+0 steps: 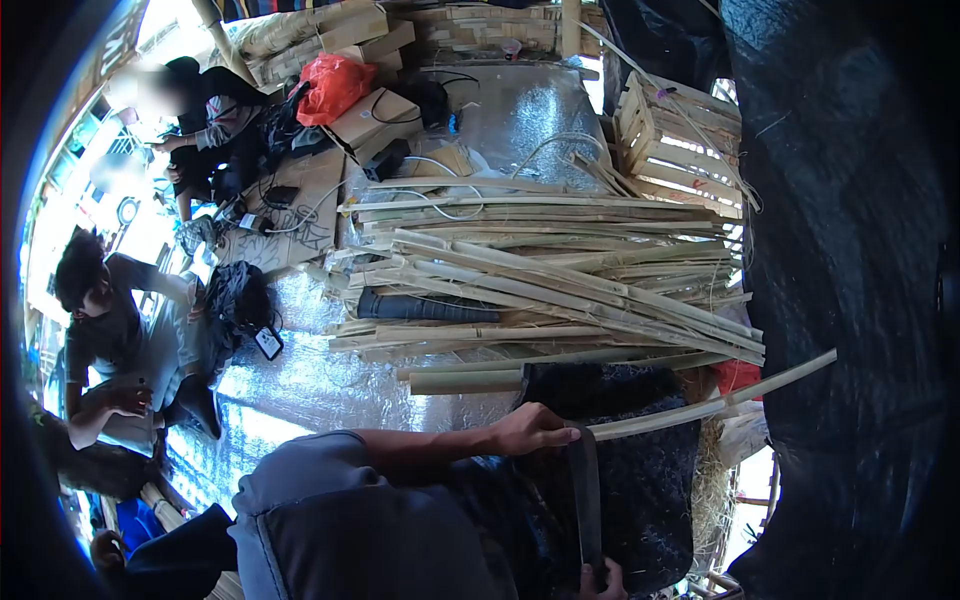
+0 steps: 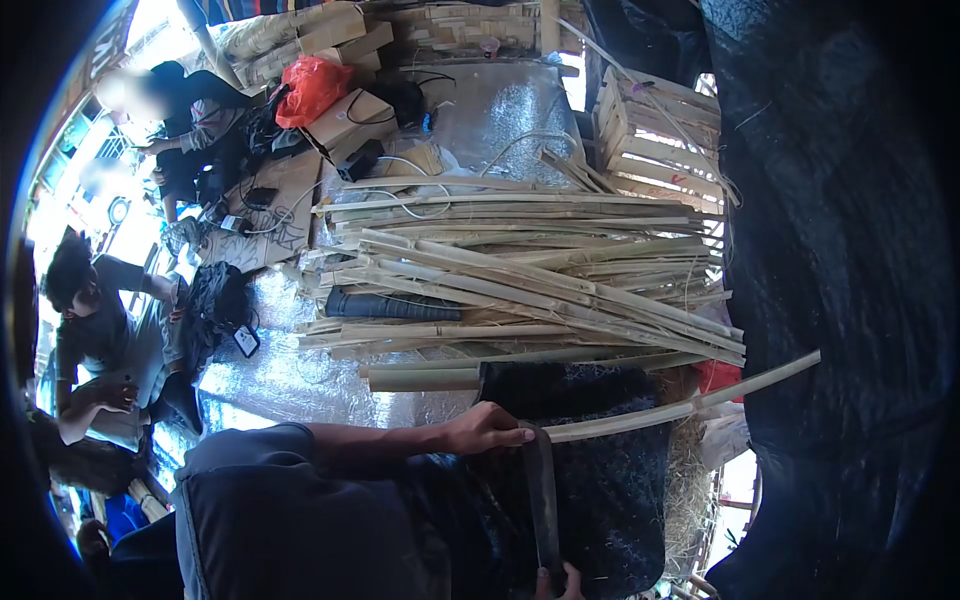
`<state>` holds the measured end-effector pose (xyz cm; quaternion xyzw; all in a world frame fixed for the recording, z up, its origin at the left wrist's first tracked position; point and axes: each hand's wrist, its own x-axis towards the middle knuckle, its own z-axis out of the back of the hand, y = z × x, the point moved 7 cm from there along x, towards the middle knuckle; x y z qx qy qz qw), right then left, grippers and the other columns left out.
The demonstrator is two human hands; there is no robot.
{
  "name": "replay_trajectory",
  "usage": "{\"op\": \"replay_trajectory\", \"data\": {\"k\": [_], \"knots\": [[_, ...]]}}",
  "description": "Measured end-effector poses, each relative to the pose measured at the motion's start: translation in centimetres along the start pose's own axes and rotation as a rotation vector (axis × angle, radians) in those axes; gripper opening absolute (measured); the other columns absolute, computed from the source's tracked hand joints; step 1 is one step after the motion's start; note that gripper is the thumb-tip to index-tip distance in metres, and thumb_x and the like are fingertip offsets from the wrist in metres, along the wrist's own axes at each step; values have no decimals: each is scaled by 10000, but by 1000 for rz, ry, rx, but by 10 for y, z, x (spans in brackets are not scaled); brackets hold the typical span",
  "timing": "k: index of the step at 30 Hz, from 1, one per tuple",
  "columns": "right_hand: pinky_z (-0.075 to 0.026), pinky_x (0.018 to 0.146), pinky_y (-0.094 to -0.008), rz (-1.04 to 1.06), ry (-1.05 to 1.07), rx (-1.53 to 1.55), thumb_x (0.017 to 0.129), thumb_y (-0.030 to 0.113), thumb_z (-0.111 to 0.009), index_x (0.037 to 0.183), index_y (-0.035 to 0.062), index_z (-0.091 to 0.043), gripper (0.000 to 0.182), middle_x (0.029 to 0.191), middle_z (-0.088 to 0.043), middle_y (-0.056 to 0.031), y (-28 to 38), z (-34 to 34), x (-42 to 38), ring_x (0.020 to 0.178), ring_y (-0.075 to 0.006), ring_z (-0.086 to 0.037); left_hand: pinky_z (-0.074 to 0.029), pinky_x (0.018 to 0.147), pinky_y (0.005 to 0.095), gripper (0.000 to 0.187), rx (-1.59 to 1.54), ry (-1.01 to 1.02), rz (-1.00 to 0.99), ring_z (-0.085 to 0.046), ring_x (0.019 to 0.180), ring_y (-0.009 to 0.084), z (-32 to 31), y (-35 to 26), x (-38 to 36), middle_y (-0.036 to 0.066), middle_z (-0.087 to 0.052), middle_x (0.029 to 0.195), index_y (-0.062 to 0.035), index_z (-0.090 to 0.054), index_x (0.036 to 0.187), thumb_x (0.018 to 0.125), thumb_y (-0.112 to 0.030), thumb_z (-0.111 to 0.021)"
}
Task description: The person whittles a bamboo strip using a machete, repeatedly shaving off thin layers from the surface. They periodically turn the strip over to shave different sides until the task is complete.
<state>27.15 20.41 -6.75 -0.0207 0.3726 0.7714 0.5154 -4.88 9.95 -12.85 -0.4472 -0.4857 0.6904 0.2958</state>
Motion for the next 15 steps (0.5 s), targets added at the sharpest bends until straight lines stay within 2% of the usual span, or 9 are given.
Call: {"op": "replay_trajectory", "data": {"k": [4, 6, 7, 9, 10, 13, 14, 15], "knots": [[-567, 767, -408, 16, -5, 6, 796, 579, -790, 1100, 173, -734, 510, 910, -752, -106, 15, 16, -5, 849, -287, -732, -480, 564, 348, 648, -13, 42, 33, -628, 582, 171, -3, -15, -5, 80, -620, 606, 27, -683, 740, 1015, -540, -530], [-568, 705, -410, 203, -183, -112, 758, 548, -837, 1065, 188, -744, 483, 865, -747, -101, 37, 31, -11, 802, -284, -733, -460, 545, 339, 633, 39, 48, 64, -599, 561, 151, -4, -17, -5, 58, -601, 593, 18, -689, 769, 1016, -543, -530], [-568, 705, -410, 173, -187, -103, 758, 548, -837, 1065, 188, -744, 483, 865, -747, -101, 32, 30, -12, 802, -284, -733, -460, 545, 339, 633, 49, 76, 74, -599, 561, 151, -7, -19, -5, 58, -601, 593, 18, -689, 769, 1016, -543, -530], [-563, 643, -393, 256, -339, -231, 748, 472, -867, 1007, 188, -757, 400, 805, -739, -89, 30, 32, -16, 743, -281, -733, -431, 525, 324, 629, 54, 83, 122, -546, 543, 125, -8, -22, -7, 27, -571, 586, 10, -693, 824, 1011, -566, -522], [-534, 577, -389, 301, -413, -176, 753, 381, -876, 930, 172, -760, 297, 720, -708, -93, 40, 35, -17, 624, -274, -695, -431, 525, 324, 629, 62, 111, 132, -546, 543, 125, -10, -23, -9, 27, -571, 586, 10, -693, 824, 1011, -566, -522], [-509, 547, -387, 194, -316, -121, 781, 331, -849, 869, 158, -755, 216, 649, -669, -100, 28, 21, -17, 543, -243, -639, -401, 514, 309, 659, 67, 103, 170, -504, 544, 104, -13, -20, -15, 3, -545, 588, 7, -690, 871, 1008, -606, -492], [-486, 526, -392, 175, -276, -132, 811, 328, -828, 849, 142, -744, 207, 603, -631, -113, 22, 13, -17, 488, -230, -577, -395, 513, 306, 676, -1, 82, 158, -500, 547, 100, -14, -20, -15, 4, -547, 598, 7, -692, 881, 1006, -622, -481], [-486, 526, -392, 178, -286, -128, 811, 328, -828, 849, 142, -744, 207, 603, -631, -113, 22, 10, -17, 488, -230, -577, -388, 512, 303, 693, -67, 53, 139, -495, 550, 96, -11, -23, -13, 6, -549, 607, 8, -694, 890, 1003, -638, -470]]}}
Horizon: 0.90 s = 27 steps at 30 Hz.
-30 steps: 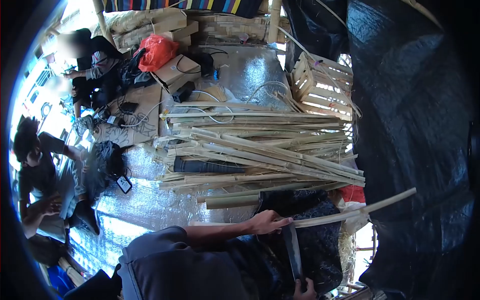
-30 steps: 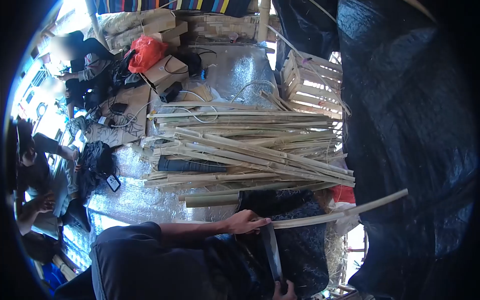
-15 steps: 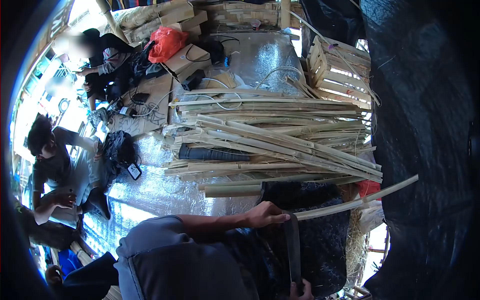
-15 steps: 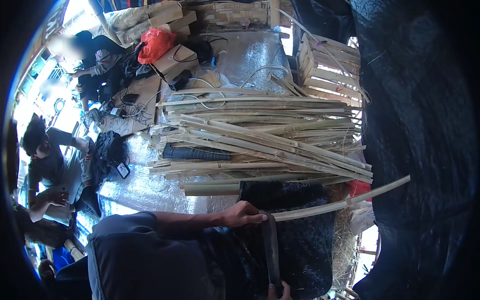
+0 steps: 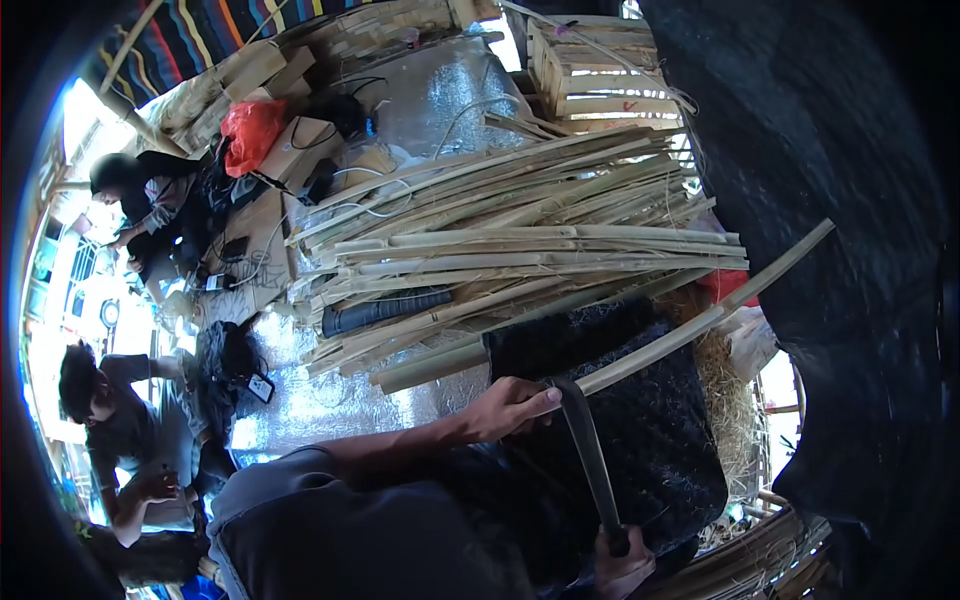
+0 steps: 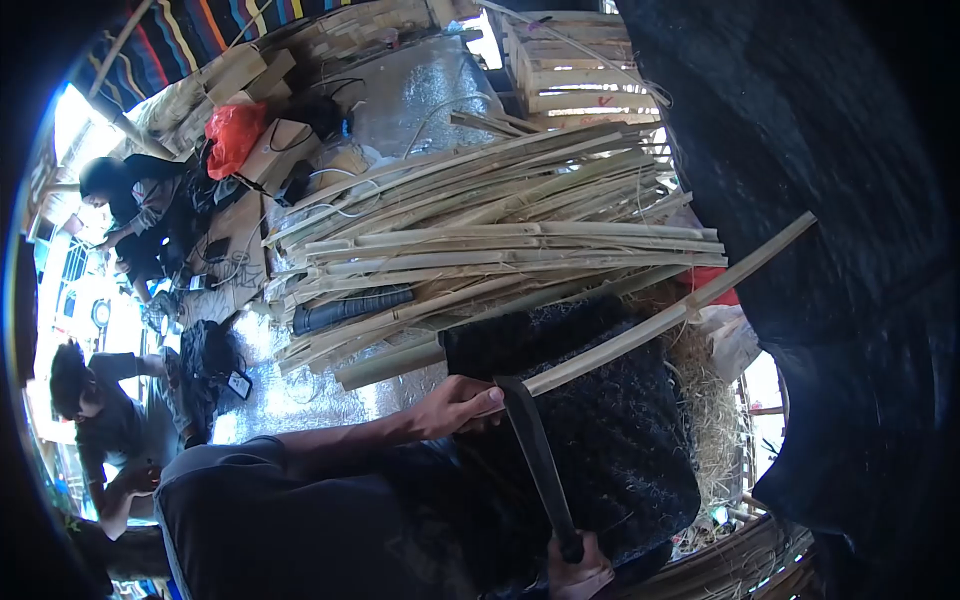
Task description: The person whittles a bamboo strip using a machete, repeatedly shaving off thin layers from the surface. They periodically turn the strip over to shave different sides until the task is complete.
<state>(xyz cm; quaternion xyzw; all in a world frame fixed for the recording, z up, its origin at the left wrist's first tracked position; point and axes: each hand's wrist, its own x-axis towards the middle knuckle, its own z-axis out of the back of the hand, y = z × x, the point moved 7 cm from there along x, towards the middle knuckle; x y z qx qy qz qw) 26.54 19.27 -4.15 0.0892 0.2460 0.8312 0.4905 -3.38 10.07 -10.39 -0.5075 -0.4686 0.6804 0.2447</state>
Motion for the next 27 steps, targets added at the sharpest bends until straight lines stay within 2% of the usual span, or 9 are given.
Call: {"op": "replay_trajectory", "data": {"k": [3, 6, 8, 14, 18, 21, 24, 25, 27], "knots": [[-502, 529, -401, -25, -26, 72, 836, 337, -808, 856, 105, -739, 243, 610, -636, -141, 1, -5, -2, 499, -281, -594, -384, 524, 304, 683, 83, 56, 55, -506, 579, 105, -2, -9, -5, 19, -568, 640, -4, -705, 918, 1008, -635, -458], [-452, 613, -369, -237, 189, 190, 820, 309, -813, 941, 2, -615, 385, 707, -586, -143, -22, -15, -4, 631, -209, -580, -390, 569, 301, 576, 187, 87, 0, -515, 641, 107, -13, -25, -13, 27, -564, 673, -17, -702, 963, 1028, -551, -495], [-473, 628, -427, -117, -17, 315, 768, 264, -839, 923, 1, -612, 379, 718, -619, -155, -17, -4, -2, 631, -322, -619, -387, 606, 289, 467, 158, 42, -129, -500, 688, 93, -11, -24, -22, 32, -557, 715, -19, -686, 992, 1044, -455, -526], [-421, 483, -254, -216, -140, 861, 847, 132, -794, 833, 40, -561, 251, 613, -541, 13, 20, 6, 22, 518, -63, -525, -388, 584, 314, 383, 395, 175, -41, -487, 633, 98, -2, -16, -38, 32, -523, 665, -5, -655, 935, 1025, -371, -586], [-364, 418, -219, -343, -170, 1113, 888, 161, -768, 835, 40, -577, 232, 575, -498, 46, 34, -11, 34, 459, -34, -492, -390, 557, 319, 317, 573, 175, -114, -495, 599, 102, -17, -50, -40, 35, -526, 635, 3, -628, 859, 986, -284, -663], [-386, 470, -257, -222, -261, 983, 886, 185, -770, 842, 29, -590, 242, 549, -471, 15, 34, -19, 41, 484, -51, -490, -436, 562, 369, 240, 542, 217, -376, -498, 546, 266, -40, -76, -38, 141, -564, 678, 3, -625, 915, 933, -210, -734], [-441, 556, -298, -97, -275, 753, 870, 200, -778, 883, 21, -616, 242, 598, -528, -41, 47, 1, 39, 544, -92, -541, -453, 573, 360, 218, 466, 313, -338, -506, 570, 309, -61, -86, -30, 157, -575, 699, -9, -604, 953, 924, -177, -739], [-455, 575, -299, -44, -236, 839, 866, 200, -781, 911, 22, -629, 239, 648, -570, -48, 53, 4, 38, 568, -108, -567, -416, 577, 292, 223, 486, 380, -311, -530, 636, 105, -67, -90, -29, 58, -578, 685, 26, -588, 1017, 933, -139, -712], [-488, 636, -303, 15, -147, 936, 893, 236, -753, 978, 13, -650, 259, 788, -656, -72, 62, 8, 29, 641, -152, -628, -429, 597, 284, 211, 479, 418, -396, -550, 663, 104, -79, -109, -33, 59, -597, 719, 25, -597, 1036, 931, -122, -706]]}}
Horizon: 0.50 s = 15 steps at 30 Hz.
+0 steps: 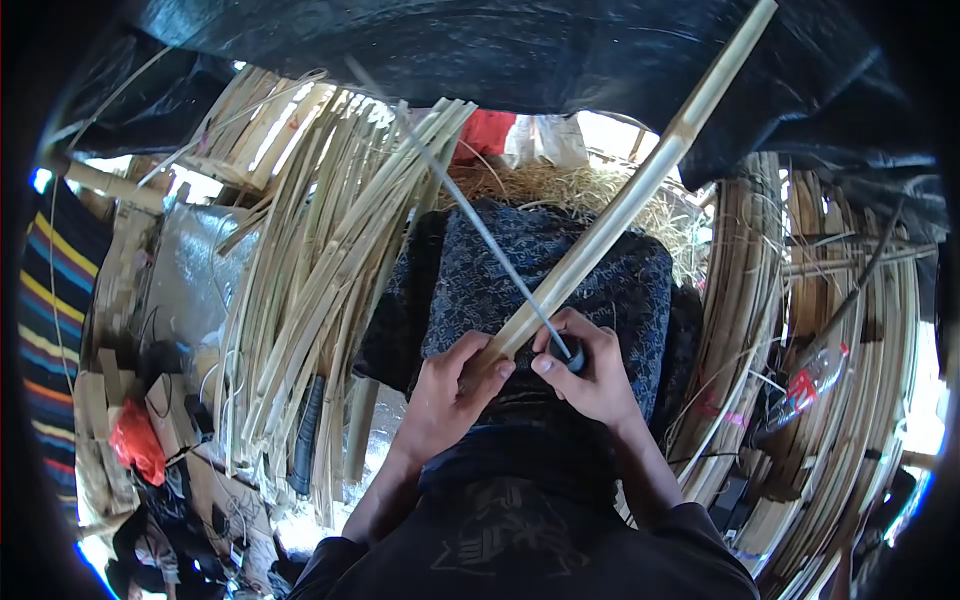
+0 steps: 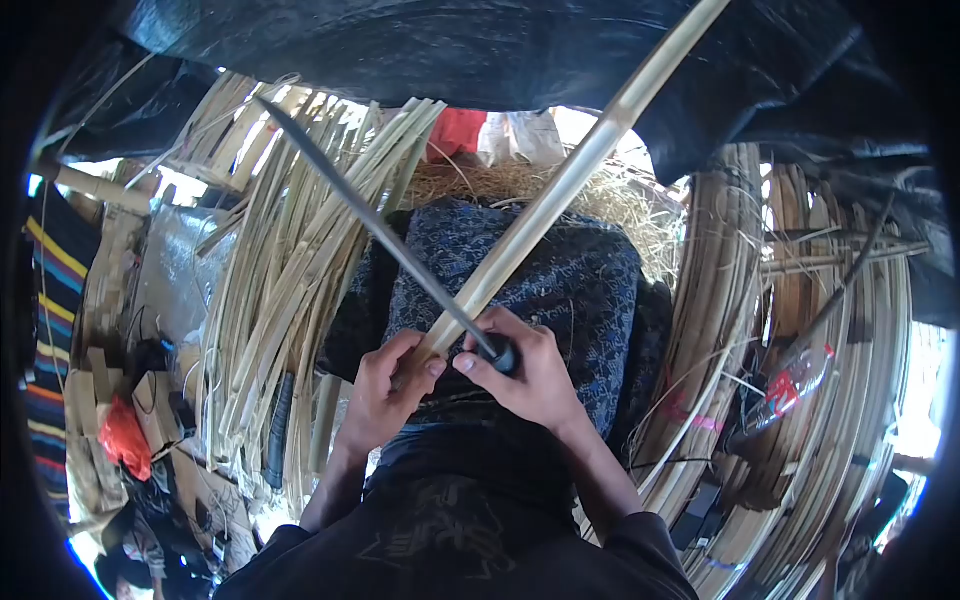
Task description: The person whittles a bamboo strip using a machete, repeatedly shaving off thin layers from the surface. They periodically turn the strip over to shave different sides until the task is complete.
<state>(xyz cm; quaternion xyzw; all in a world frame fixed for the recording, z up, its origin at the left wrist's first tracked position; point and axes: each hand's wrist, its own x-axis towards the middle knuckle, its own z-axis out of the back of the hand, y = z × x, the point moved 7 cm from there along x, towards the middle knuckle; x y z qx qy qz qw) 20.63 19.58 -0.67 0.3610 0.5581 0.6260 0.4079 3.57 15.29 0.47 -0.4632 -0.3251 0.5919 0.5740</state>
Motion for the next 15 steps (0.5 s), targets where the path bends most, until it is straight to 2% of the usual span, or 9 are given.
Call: {"op": "replay_trajectory", "data": {"k": [2, 3, 4, 5, 7, 8, 10, 13, 15], "knots": [[-489, 626, -304, -6, 47, 28, 925, 266, -716, 991, -1, -643, 285, 758, -645, -79, 6, 1, -7, 622, -150, -622, -441, 616, 276, 203, 7, 14, -79, -570, 691, 102, -6, -12, 5, 60, -617, 754, 24, -607, 1055, 930, -106, -701], [-489, 615, -305, -5, 110, 58, 956, 295, -679, 1005, -16, -636, 318, 727, -635, -85, 6, -1, -11, 602, -148, -616, -470, 634, 299, 215, -47, 2, -129, -590, 669, 150, -9, -16, 6, 93, -624, 751, 15, -604, 1063, 931, -119, -706], [-456, 548, -286, -42, 155, 71, 1028, 337, -565, 990, -29, -620, 372, 642, -584, -65, 2, -3, -16, 535, -119, -563, -499, 651, 322, 226, -101, -12, -179, -610, 647, 197, -12, -20, 6, 126, -631, 748, 6, -601, 1072, 932, -132, -712], [-456, 548, -286, -47, 140, 77, 1028, 337, -565, 990, -29, -620, 372, 642, -584, -65, 2, -1, -19, 535, -119, -563, -499, 651, 322, 226, -97, 4, -178, -610, 647, 197, -16, -20, 6, 126, -631, 748, 6, -601, 1072, 932, -132, -712], [-391, 480, -260, -197, 161, 222, 1064, 350, -494, 979, -23, -610, 400, 575, -518, -22, -2, 0, -25, 484, -80, -491, -514, 640, 310, 208, -13, -54, -228, -641, 651, 182, -16, -20, 4, 113, -648, 761, 11, -617, 1094, 948, -117, -691], [-345, 460, -239, -242, 139, 253, 1082, 370, -446, 958, -8, -606, 429, 570, -483, 13, -3, 4, -28, 468, -61, -440, -514, 640, 310, 208, -9, -41, -228, -641, 651, 182, -17, -19, 2, 113, -648, 761, 11, -617, 1094, 948, -117, -691], [-331, 432, -225, -275, 41, 286, 1088, 421, -404, 942, 4, -591, 480, 568, -467, 21, 0, 22, -32, 439, -50, -402, -441, 599, 252, 159, -27, -72, -80, -574, 658, 79, -13, -8, -2, 69, -621, 741, 43, -638, 1066, 973, -85, -651], [-308, 396, -215, -259, -146, 185, 1093, 451, -371, 926, 15, -578, 511, 563, -448, 26, -1, 56, -32, 423, -39, -382, -426, 571, 244, 153, 60, -77, -154, -551, 618, 68, -7, -8, -7, 54, -607, 711, 46, -649, 1042, 997, -99, -625], [-306, 394, -215, -283, -260, 166, 1096, 458, -352, 901, 23, -557, 519, 564, -437, 30, 0, 71, -33, 428, -37, -381, -422, 569, 244, 156, 50, -56, -123, -546, 617, 69, -5, -5, -9, 48, -601, 706, 44, -652, 1032, 1000, -105, -623]]}}
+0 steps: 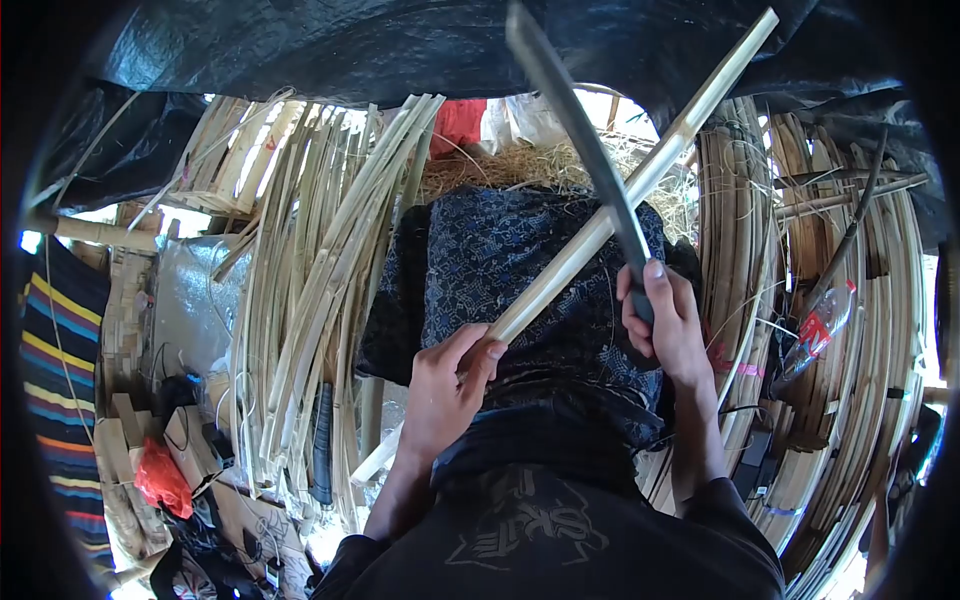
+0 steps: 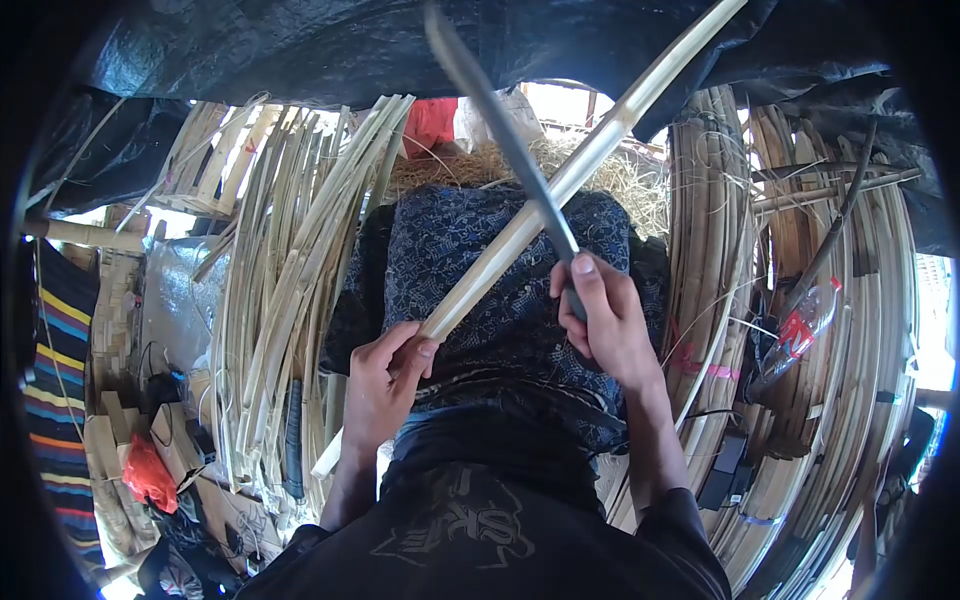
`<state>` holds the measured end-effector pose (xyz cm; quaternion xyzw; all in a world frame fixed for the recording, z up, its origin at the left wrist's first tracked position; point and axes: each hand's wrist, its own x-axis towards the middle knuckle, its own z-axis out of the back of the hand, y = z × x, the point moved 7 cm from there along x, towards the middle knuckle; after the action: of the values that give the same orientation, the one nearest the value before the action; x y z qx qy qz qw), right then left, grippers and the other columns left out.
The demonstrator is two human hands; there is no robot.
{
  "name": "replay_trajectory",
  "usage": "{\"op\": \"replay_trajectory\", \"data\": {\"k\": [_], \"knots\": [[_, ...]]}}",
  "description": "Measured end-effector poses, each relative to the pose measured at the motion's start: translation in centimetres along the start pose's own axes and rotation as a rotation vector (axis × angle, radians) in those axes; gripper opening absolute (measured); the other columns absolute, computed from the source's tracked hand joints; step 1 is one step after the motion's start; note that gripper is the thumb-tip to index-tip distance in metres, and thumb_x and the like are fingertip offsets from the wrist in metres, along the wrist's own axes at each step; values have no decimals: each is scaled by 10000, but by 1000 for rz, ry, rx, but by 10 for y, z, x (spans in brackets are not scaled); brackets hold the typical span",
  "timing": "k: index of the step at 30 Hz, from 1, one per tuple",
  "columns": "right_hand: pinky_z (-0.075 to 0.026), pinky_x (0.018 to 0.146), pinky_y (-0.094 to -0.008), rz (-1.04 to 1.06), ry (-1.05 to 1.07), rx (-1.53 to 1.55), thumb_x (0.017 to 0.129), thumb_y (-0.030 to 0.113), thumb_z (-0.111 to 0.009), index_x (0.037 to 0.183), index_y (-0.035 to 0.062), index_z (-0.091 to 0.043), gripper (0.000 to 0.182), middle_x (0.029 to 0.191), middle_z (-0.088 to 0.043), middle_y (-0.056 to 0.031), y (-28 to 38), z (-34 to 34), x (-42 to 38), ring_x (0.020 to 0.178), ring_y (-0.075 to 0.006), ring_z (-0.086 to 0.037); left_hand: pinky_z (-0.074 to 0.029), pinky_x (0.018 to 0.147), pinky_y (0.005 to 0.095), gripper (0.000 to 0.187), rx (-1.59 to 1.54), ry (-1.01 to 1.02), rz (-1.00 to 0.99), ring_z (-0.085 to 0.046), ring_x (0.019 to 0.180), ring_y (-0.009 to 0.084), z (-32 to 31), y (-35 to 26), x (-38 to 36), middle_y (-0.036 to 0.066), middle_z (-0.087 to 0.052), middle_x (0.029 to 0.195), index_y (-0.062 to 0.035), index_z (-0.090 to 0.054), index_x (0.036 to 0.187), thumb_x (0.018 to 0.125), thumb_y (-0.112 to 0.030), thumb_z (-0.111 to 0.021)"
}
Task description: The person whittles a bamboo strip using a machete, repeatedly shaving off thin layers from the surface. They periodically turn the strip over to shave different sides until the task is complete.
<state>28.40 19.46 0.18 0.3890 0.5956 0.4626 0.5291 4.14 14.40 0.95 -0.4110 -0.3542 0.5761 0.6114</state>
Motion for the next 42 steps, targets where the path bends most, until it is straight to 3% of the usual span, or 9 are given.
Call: {"op": "replay_trajectory", "data": {"k": [2, 8, 16, 21, 24, 28, 32, 41, 42], "knots": [[-309, 397, -215, -15, -23, 24, 1094, 458, -358, 889, 29, -552, 514, 571, -446, 30, -4, -2, -2, 437, -35, -390, -417, 567, 244, 160, -12, 23, 28, -540, 616, 69, -2, 3, 0, 42, -594, 701, 43, -656, 1022, 1002, -112, -621], [-345, 495, -248, -35, 323, -115, 1080, 417, -409, 886, 31, -599, 473, 596, -474, 22, -32, -48, -24, 515, -66, -450, -383, 550, 238, 189, -36, -16, 62, -511, 607, 61, -3, 7, 8, 19, -558, 670, 30, -666, 1019, 1019, -149, -603], [-300, 366, -208, -18, -115, -41, 1104, 420, -340, 862, 63, -534, 473, 550, -426, 42, -20, 23, -1, 409, -31, -396, -394, 517, 248, 143, 8, -39, 39, -522, 566, 61, 12, 20, -2, 36, -565, 628, 23, -660, 986, 996, -118, -636], [-370, 528, -260, -109, 151, -166, 1075, 400, -428, 854, 47, -574, 442, 611, -465, 25, -30, -10, -22, 553, -74, -467, -348, 515, 231, 201, 9, -36, 77, -472, 573, 39, 10, 24, 3, 2, -542, 654, 20, -671, 1017, 1029, -161, -585], [-348, 503, -249, -114, 260, -196, 1074, 420, -429, 869, 47, -588, 454, 601, -464, 29, -41, -14, -22, 532, -67, -454, -357, 516, 232, 209, 22, -55, 90, -482, 572, 42, 14, 25, 6, 3, -549, 660, 26, -670, 1023, 1029, -165, -583], [-265, 360, -227, -118, -79, -18, 1077, 472, -404, 853, 56, -574, 503, 533, -450, 37, -35, 31, -4, 393, -41, -372, -389, 520, 242, 201, 59, -81, 76, -506, 575, 55, 24, 28, -5, 19, -563, 653, 33, -670, 1014, 1023, -151, -592], [-280, 355, -217, 10, -420, 67, 1090, 473, -359, 900, 65, -545, 487, 540, -383, 52, -17, 76, 11, 387, -36, -348, -447, 555, 245, 197, 99, -69, 57, -549, 593, 69, 31, 38, -16, 41, -590, 655, 45, -673, 996, 1017, -138, -602], [-280, 398, -205, 214, -382, 36, 1096, 385, -420, 1028, 12, -606, 422, 589, -425, 37, -18, 58, 12, 439, -25, -366, -418, 535, 244, 171, 70, 62, 44, -555, 578, 79, 8, 41, -6, 54, -591, 648, 49, -671, 983, 997, -117, -631], [-302, 440, -219, 196, -357, 59, 1065, 345, -520, 1096, -2, -631, 365, 629, -465, 45, -19, 57, 13, 503, -19, -385, -414, 532, 247, 149, 63, 58, 32, -557, 573, 80, 7, 41, -5, 61, -590, 642, 39, -668, 978, 982, -108, -651]]}}
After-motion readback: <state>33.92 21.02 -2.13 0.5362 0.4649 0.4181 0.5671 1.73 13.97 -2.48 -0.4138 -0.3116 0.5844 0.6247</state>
